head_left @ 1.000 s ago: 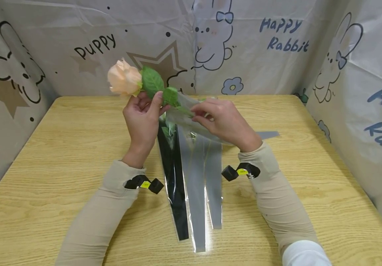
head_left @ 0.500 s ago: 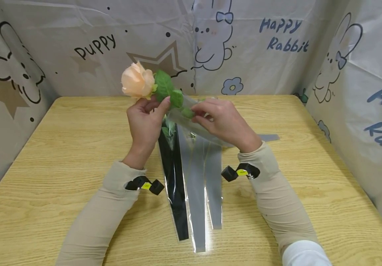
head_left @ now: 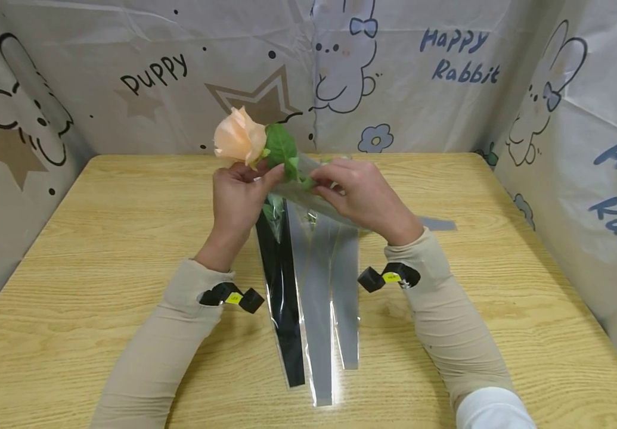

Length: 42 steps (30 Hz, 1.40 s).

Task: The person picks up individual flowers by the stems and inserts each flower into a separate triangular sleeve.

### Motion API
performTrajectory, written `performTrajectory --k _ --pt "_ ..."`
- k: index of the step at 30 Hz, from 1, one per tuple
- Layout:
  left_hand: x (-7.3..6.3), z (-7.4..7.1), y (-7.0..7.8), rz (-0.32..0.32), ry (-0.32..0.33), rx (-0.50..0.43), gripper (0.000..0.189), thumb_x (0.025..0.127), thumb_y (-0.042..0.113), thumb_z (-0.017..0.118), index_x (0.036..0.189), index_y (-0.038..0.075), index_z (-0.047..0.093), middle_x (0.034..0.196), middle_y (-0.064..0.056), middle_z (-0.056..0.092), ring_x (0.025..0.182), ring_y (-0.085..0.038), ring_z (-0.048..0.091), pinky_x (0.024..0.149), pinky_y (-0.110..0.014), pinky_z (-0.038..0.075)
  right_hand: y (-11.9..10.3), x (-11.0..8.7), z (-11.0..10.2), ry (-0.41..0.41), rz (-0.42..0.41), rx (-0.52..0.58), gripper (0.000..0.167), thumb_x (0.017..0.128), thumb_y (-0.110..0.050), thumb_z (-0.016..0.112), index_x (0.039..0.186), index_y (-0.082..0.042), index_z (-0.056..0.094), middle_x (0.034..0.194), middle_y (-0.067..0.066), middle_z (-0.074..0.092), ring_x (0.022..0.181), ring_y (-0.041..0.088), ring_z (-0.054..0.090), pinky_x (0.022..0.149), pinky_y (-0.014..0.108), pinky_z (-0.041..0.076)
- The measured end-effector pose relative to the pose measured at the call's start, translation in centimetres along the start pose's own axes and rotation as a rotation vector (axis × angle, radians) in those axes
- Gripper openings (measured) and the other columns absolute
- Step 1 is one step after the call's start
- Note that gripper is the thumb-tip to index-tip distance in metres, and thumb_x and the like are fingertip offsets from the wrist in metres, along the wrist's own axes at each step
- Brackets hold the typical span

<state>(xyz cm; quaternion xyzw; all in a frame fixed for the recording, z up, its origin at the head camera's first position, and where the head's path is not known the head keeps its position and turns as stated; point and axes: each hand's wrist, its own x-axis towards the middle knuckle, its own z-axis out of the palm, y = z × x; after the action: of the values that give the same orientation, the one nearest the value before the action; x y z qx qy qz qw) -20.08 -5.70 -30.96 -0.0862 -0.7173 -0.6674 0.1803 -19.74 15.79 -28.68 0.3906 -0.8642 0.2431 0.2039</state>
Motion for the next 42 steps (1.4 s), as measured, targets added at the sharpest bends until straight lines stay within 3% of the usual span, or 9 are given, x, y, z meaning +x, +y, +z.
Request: performTrajectory --k 5,16,20,23,27,30,33,37,42 --pt "0.0 -0.2 0.0 -0.014 -0.047 0.005 0.024 0.087 0.009 0.083 0.102 -0.005 0.071 0.096 0.015 0.072 0.092 0.005 0.067 0.077 -0.016 0.056 0.1 0.0 0.1 0.009 -0.003 -0.004 0.014 0.092 -0.006 0.077 0.106 -0.001 0.076 0.100 0.014 0.078 0.084 0.022 0.075 0.075 0.032 0.064" --pt "0.3 -0.9 0.4 -0.069 -0.270 0.092 0.035 0.092 0.008 0.074 0.124 -0.002 0.067 0.127 -0.013 0.068 0.118 -0.014 0.058 0.109 -0.043 0.047 0.0 0.0 -0.1 0.014 -0.010 -0.002 0.014 0.092 -0.004 0.076 0.105 -0.001 0.076 0.100 0.014 0.078 0.084 0.022 0.075 0.074 0.032 0.064" --pt "0.4 -1.2 0.5 -0.030 -0.269 0.126 0.035 0.092 0.012 0.074 0.125 0.002 0.066 0.125 -0.010 0.068 0.111 -0.011 0.059 0.103 -0.039 0.049 0.0 0.0 -0.3 0.019 -0.004 0.001 0.015 0.092 -0.006 0.077 0.107 -0.002 0.076 0.101 0.013 0.079 0.085 0.022 0.075 0.075 0.032 0.064" --pt "0.3 -1.4 0.6 -0.034 -0.243 0.162 0.030 0.096 0.019 0.070 0.121 0.004 0.072 0.113 0.001 0.069 0.082 -0.004 0.056 0.076 -0.026 0.050 0.0 0.0 -0.4 0.028 0.013 0.004 0.017 0.093 -0.009 0.077 0.108 -0.002 0.076 0.102 0.013 0.079 0.087 0.021 0.076 0.076 0.031 0.065" --pt "0.2 -1.3 0.7 -0.051 -0.194 0.195 0.033 0.102 0.024 0.060 0.087 -0.001 0.074 0.068 0.013 0.056 0.048 -0.003 0.035 0.045 -0.021 0.032 0.2 0.0 -0.6 0.049 0.030 0.010 0.016 0.093 -0.009 0.077 0.107 -0.002 0.077 0.100 0.012 0.079 0.087 0.021 0.076 0.077 0.031 0.065" --pt "0.2 -1.1 0.5 -0.011 -0.170 0.243 0.038 0.105 0.024 0.056 0.083 -0.004 0.072 0.067 0.004 0.058 0.054 -0.006 0.043 0.050 -0.021 0.036 0.3 0.0 -0.6 0.059 0.037 0.009 0.014 0.093 -0.008 0.077 0.105 -0.002 0.077 0.098 0.012 0.079 0.086 0.021 0.076 0.076 0.030 0.065" --pt "0.2 -1.0 0.4 0.034 -0.132 0.252 0.033 0.103 0.022 0.062 0.098 -0.006 0.078 0.104 -0.013 0.072 0.088 -0.016 0.061 0.078 -0.033 0.054 0.4 -0.1 -0.7 0.065 0.042 0.003 0.014 0.092 -0.007 0.078 0.104 -0.002 0.077 0.098 0.012 0.079 0.085 0.021 0.076 0.076 0.030 0.065" --pt "0.3 -1.2 0.5 0.060 -0.058 0.223 0.029 0.096 0.022 0.075 0.106 -0.006 0.079 0.128 -0.022 0.069 0.114 -0.023 0.059 0.098 -0.045 0.050 0.5 -0.1 -0.8 0.075 0.050 0.001 0.014 0.092 -0.007 0.078 0.105 -0.001 0.077 0.099 0.013 0.079 0.085 0.021 0.076 0.075 0.031 0.065" --pt "0.7 -1.8 0.7 0.135 -0.129 0.384 0.031 0.101 0.028 0.069 0.109 -0.001 0.079 0.107 -0.019 0.071 0.092 -0.019 0.056 0.074 -0.030 0.044 0.7 -0.2 -1.0 0.111 0.081 -0.016 0.017 0.092 -0.007 0.078 0.107 -0.001 0.077 0.101 0.014 0.079 0.086 0.023 0.076 0.074 0.034 0.066"
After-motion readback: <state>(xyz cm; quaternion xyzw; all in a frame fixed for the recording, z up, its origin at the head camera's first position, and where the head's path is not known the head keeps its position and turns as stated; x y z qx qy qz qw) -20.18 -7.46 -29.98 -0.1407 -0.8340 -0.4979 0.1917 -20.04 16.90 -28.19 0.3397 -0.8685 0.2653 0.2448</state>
